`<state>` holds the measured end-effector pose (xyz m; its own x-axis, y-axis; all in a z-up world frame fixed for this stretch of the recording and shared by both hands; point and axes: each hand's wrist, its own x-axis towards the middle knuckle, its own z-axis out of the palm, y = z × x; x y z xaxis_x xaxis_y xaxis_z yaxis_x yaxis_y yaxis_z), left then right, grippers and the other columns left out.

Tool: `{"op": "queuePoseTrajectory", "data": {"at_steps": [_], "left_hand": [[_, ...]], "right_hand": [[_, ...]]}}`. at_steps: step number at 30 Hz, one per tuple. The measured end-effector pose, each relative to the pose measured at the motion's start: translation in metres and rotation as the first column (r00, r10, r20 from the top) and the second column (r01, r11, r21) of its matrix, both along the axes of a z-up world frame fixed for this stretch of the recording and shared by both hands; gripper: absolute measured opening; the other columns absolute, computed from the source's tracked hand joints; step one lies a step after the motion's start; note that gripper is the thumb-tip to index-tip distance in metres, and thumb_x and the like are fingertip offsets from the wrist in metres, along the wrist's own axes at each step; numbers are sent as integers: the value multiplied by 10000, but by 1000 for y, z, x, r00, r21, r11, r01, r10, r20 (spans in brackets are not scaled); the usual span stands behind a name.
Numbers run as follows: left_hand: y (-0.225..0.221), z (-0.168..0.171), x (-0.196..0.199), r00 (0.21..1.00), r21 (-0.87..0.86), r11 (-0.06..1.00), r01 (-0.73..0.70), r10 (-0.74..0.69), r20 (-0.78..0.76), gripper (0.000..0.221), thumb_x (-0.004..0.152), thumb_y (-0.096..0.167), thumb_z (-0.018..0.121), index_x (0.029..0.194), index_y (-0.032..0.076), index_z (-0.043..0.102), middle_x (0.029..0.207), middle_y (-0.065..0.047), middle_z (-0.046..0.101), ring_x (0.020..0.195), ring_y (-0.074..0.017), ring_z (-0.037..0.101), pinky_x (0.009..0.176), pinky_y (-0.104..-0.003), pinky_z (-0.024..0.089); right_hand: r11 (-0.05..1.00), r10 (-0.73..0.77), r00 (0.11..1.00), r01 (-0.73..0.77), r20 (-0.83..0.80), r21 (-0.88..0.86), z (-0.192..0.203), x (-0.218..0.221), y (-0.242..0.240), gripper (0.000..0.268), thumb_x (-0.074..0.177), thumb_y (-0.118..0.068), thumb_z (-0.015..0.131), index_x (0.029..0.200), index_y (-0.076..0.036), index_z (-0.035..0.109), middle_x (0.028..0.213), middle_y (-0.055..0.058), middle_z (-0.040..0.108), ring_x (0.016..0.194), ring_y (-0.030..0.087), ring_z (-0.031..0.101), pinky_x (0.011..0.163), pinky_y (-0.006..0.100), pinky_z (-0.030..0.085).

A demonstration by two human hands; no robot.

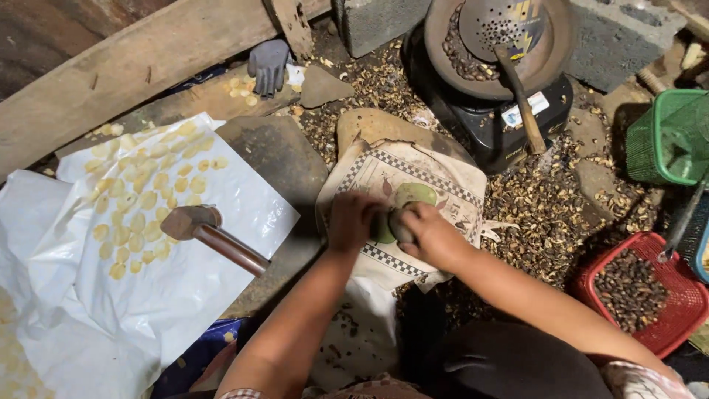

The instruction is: Cracking nuts with a wooden mallet and stirring them in a roasting pan

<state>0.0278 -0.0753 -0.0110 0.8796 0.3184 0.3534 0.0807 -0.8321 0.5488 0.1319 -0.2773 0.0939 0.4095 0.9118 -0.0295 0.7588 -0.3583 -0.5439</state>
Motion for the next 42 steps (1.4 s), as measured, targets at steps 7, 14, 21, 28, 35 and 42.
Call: {"op": "queuePoseTrajectory", "data": {"at_steps": [7, 14, 21, 28, 35, 42], "left_hand": [[-29, 40, 2, 985, 73, 993, -87, 97, -145, 397, 726, 438, 840, 1052, 371, 625, 1056, 80, 578, 1017, -246, 626, 840, -477, 494], [9, 33, -38, 991, 100, 995, -1, -13, 132, 161, 974, 247, 640, 1098, 148, 667, 1040, -121, 597, 965, -360, 648, 893, -455, 531], [2, 14, -29, 998, 101, 994, -35, 28, 64, 269, 973, 361, 635, 1148, 158, 664, 952, -99, 592, 899, -324, 639, 851, -446, 521], [-3, 21, -23, 1000, 20, 1000, -1, 1, -25, 297, 923, 310, 716, 1188, 185, 665, 919, -103, 600, 879, -340, 615, 833, -464, 500], [-5, 35, -8, 987, 22, 997, -74, 77, -139, 155, 919, 266, 680, 1055, 196, 708, 861, -83, 652, 863, -314, 663, 822, -451, 526], [-8, 52, -19, 989, 89, 985, -150, 150, 6, 298, 985, 366, 592, 1136, 130, 695, 982, -138, 663, 952, -362, 675, 880, -482, 525]], "right_hand": [[898, -326, 942, 282, -79, -336, 0, 24, -19, 635, 956, -440, 621, 1476, -210, 338, 1229, 258, 563, 1038, 549, 669, 902, 630, 571], [923, -287, 956, 259, -60, -284, 34, 15, 23, 568, 982, -392, 571, 1488, -249, 358, 1189, 236, 600, 994, 549, 684, 858, 623, 570], [965, -112, 994, 106, -12, -241, 42, 8, 48, 528, 1006, -349, 551, 1481, -180, 393, 1167, 253, 565, 1017, 551, 665, 857, 608, 580], [886, -299, 929, 185, -218, -424, -1, 47, 51, 517, 1001, -366, 568, 1446, -187, 376, 1235, 309, 629, 1179, 521, 628, 1009, 599, 507], [877, -47, 997, 73, 66, -475, 60, 12, 59, 482, 993, -378, 565, 1423, -237, 399, 1241, 210, 582, 1050, 470, 697, 906, 566, 574], [894, -161, 987, 143, -6, -424, 43, 20, 50, 490, 990, -402, 546, 1422, -236, 388, 1201, 210, 582, 1025, 504, 693, 888, 599, 566]]}}
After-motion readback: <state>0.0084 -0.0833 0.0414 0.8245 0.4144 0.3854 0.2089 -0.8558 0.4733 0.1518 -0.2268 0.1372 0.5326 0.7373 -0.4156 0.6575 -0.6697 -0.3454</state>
